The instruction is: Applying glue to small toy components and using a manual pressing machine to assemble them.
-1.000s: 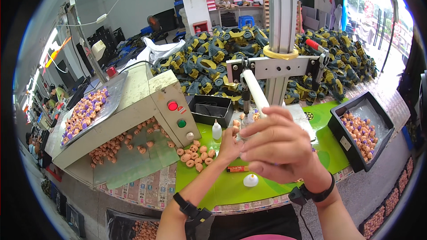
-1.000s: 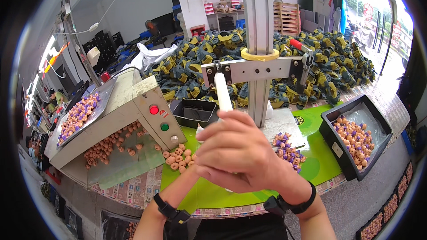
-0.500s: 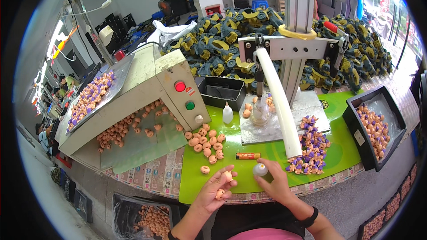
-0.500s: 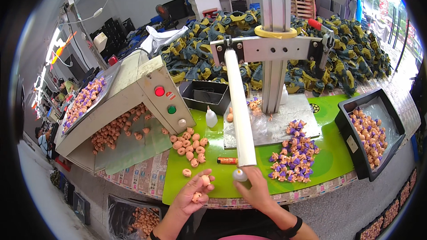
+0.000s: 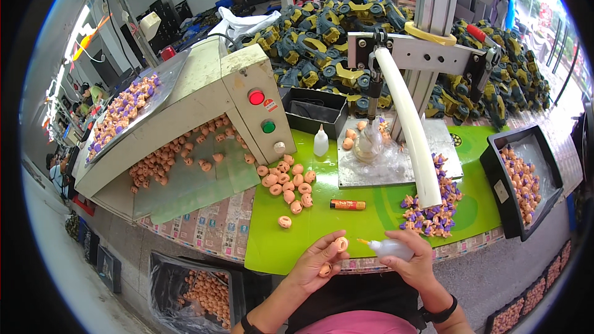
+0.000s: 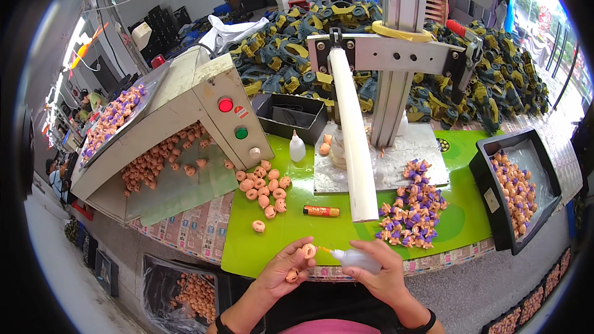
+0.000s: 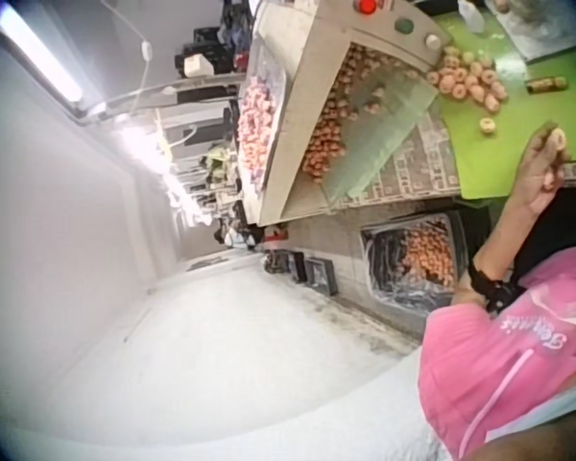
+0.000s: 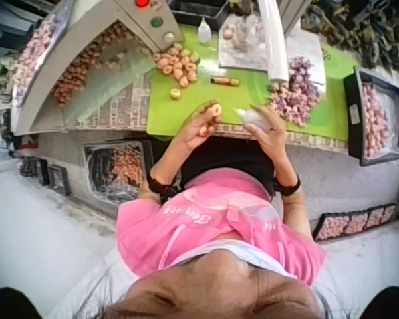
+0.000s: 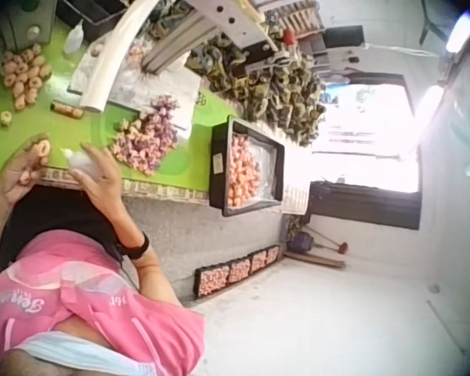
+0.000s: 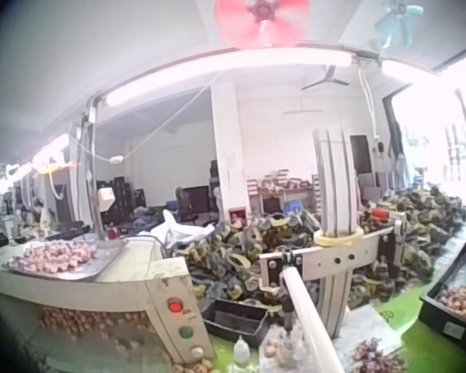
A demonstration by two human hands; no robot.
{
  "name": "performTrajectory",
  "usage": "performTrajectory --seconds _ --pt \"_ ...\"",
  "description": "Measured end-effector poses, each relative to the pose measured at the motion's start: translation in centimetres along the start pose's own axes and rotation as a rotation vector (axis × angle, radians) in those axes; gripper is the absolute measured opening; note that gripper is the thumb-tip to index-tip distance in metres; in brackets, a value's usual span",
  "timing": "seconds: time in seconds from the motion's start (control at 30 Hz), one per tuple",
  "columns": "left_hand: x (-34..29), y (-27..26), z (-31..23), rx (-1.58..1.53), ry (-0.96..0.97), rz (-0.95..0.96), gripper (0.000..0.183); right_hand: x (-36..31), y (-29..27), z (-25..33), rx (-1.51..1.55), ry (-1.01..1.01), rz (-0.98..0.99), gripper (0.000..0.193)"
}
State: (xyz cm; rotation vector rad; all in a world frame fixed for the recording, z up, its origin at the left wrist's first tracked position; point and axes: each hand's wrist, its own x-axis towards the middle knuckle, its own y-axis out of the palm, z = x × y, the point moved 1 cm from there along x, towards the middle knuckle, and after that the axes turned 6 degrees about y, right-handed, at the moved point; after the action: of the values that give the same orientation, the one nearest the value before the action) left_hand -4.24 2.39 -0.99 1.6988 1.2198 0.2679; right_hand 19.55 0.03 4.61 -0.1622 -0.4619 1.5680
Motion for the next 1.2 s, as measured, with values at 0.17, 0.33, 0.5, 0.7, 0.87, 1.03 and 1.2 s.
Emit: performTrajectory --seconds 0.17,0.33,0.5,0.7,0.87,1.03,1.2 --pt "0.3 1.8 0.1 -0.026 0.016 -0.023 0.033 -1.0 1.1 -0.1 0.226 0.132 -0.244 0.043" --pt "0.5 1.5 0.2 -0.024 0.008 0.041 0.032 -0.5 0.8 0.2 0.073 -0.051 -0.216 0.039" --pt "0.8 0.7 0.4 -0.001 0.008 0.108 0.030 -0.5 1.1 0.2 0.052 -0.080 -0.212 0.035" --pt "0.8 1.1 0.5 0.016 0.023 0.051 0.028 -0.4 1.3 0.0 0.050 -0.095 -0.223 0.037" --pt "0.8 1.5 0.4 0.030 0.013 0.011 0.026 -0.3 1.3 -0.4 0.032 -0.084 -0.210 0.038" --pt "0.7 1.3 0.4 0.048 0.023 0.005 0.025 -0.2 1.4 -0.3 0.011 -0.098 -0.215 0.036" --pt "0.9 1.1 0.6 0.025 0.031 0.038 0.024 -0.6 0.6 0.3 -0.025 -0.057 -0.218 0.034"
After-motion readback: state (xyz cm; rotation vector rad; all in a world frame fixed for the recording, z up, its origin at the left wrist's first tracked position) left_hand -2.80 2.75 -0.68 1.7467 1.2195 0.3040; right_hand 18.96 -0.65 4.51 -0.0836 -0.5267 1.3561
